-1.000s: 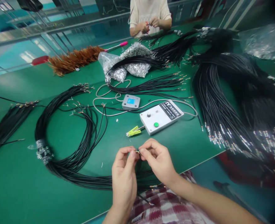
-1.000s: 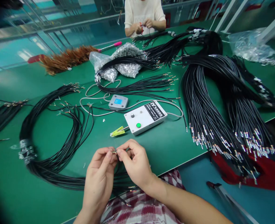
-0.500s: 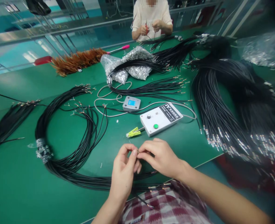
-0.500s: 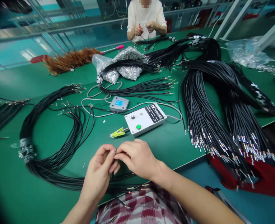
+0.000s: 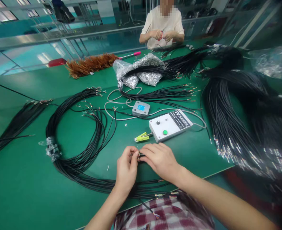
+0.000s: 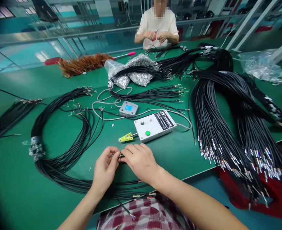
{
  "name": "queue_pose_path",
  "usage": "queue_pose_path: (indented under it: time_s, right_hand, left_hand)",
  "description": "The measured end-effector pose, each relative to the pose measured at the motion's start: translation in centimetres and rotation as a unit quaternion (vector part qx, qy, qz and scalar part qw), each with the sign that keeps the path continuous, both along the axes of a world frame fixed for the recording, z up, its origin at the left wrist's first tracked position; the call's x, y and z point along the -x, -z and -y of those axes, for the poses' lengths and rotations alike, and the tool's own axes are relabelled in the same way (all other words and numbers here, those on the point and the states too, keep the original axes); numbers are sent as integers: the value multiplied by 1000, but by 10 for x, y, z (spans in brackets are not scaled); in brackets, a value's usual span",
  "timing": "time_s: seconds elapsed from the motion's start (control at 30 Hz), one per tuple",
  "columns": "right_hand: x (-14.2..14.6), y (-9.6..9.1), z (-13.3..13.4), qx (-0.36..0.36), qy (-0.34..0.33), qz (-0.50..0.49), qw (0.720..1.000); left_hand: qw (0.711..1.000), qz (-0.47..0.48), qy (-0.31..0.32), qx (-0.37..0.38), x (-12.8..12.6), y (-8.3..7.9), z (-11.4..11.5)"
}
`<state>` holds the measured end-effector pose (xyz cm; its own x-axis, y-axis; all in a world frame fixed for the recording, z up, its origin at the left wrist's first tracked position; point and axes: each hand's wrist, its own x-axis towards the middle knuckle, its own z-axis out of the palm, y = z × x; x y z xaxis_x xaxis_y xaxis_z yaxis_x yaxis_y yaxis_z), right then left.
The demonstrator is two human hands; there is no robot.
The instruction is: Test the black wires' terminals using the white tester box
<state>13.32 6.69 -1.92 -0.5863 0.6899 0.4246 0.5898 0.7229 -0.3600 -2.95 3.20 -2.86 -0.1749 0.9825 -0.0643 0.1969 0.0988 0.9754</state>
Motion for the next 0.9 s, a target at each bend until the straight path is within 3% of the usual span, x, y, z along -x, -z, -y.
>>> queue_pose_path:
  time_s: [0.2,0.4,0.57,0.9]
  right_hand:
    - [-1,-16,-32,-53,27,38,998]
    - [11,-28,-76,15,-11,241,970]
    - [17,-29,-79,3,-3,271,963]
    - [15,-27,-79,-15,-8,237,971]
  left_hand:
    - [997,66,-33,24,12,-4,-13]
    - [994,96,-44,21,16,-5,-37]
    - [993,104,-48,16,12,1,-47]
    - [993,88,-77,1,3,14,-57]
